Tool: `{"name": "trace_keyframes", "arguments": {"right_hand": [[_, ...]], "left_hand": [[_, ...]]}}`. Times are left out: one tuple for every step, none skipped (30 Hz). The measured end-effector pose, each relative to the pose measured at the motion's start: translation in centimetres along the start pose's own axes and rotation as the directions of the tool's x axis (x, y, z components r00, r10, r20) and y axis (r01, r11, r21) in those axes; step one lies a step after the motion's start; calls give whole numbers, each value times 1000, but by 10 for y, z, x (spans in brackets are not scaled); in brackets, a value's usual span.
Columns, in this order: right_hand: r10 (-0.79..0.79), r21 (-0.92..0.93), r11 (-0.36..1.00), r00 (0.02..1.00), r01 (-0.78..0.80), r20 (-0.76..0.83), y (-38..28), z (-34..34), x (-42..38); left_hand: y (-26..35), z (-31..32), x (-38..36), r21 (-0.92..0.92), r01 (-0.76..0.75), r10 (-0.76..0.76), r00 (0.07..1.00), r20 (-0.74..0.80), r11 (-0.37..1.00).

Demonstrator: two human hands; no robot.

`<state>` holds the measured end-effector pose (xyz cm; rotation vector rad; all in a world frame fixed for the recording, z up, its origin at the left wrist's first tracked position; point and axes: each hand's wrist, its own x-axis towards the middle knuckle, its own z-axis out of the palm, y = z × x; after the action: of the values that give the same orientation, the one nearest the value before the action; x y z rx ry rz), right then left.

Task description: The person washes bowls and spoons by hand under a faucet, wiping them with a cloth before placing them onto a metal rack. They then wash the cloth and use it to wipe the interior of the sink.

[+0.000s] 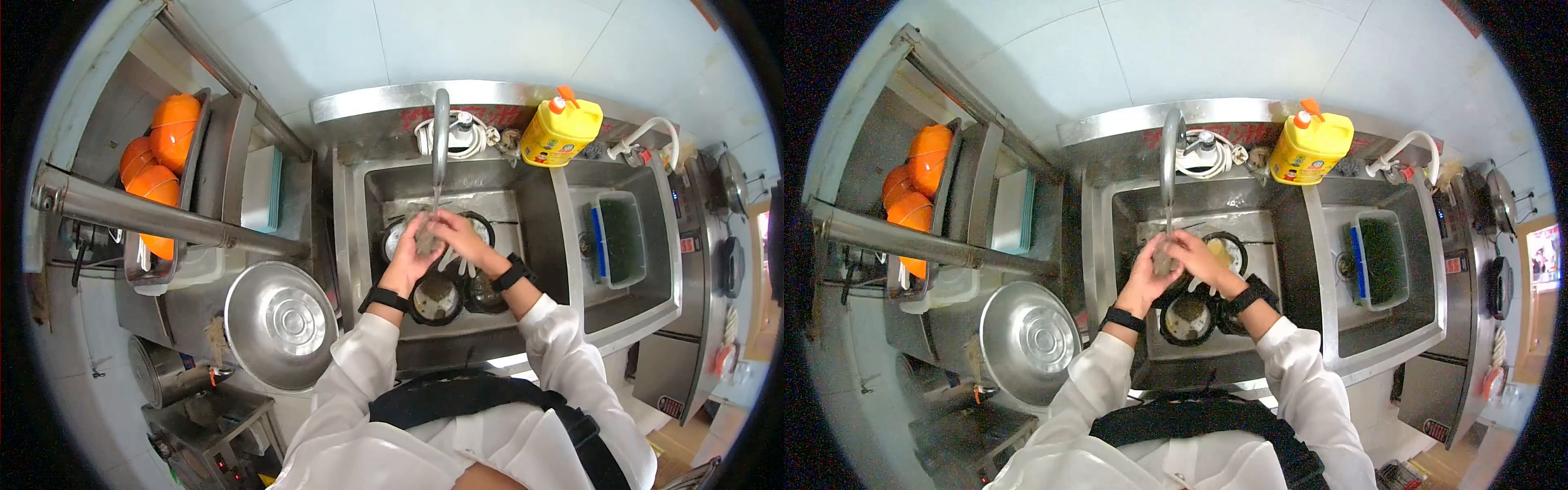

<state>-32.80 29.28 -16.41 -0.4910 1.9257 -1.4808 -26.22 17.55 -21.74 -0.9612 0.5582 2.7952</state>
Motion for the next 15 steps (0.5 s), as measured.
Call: {"name": "trace_keyframes", "arguments": {"right_hand": [[-98, -11, 995, 995, 98, 17, 22, -13, 17], [-192, -19, 981, 981, 193, 35, 31, -25, 32], [-336, -172, 932, 938, 319, -81, 27, -34, 43], [-336, -174, 932, 938, 318, -83, 22, -44, 58], [-379, -247, 906, 918, 343, -116, 14, -54, 76], [-424, -319, 875, 894, 364, -144, 9, -60, 86], [-430, -323, 872, 891, 368, -146, -6, -57, 84], [-498, -593, 743, 849, 310, -180, -21, -53, 83], [-566, -807, 556, 803, 200, -190, -30, -49, 83], [-565, -809, 554, 802, 195, -193, -26, -50, 86], [-561, -877, 457, 813, 147, -156, -22, -53, 93], [-553, -931, 353, 824, 96, -124, -21, -58, 98], [-570, -953, 279, 819, 115, -68, -20, -66, 101], [-557, -974, 204, 830, 95, -36, -20, -71, 103], [-536, -986, 141, 844, 93, 3, -19, -75, 106]], "left_hand": [[4, -9, 8, -81, 34, -26, 995, 95, 996], [5, -4, 8, -81, 33, -25, 994, 103, 996], [7, 4, 7, -129, 54, -43, 995, 90, 990], [7, 10, 5, -176, 76, -64, 995, 74, 981], [5, 15, 4, -237, 115, -95, 991, 95, 965], [3, 19, 5, -236, 115, -94, 991, 98, 965], [1, 23, 7, -236, 130, -105, 988, 118, 963], [-1, 27, 9, -237, 146, -115, 984, 139, 961], [-3, 35, 2, -215, 97, -69, 988, 135, 972], [-5, 34, 3, -213, 103, -74, 988, 139, 972], [-6, 34, 6, -195, 144, -116, 982, 149, 970], [-6, 36, 7, -172, 186, -159, 974, 160, 967], [-7, 37, 4, -180, 195, -167, 973, 161, 964], [-6, 36, 2, -165, 204, -174, 968, 178, 965], [-7, 34, 0, -202, 230, -196, 964, 178, 952]]}}
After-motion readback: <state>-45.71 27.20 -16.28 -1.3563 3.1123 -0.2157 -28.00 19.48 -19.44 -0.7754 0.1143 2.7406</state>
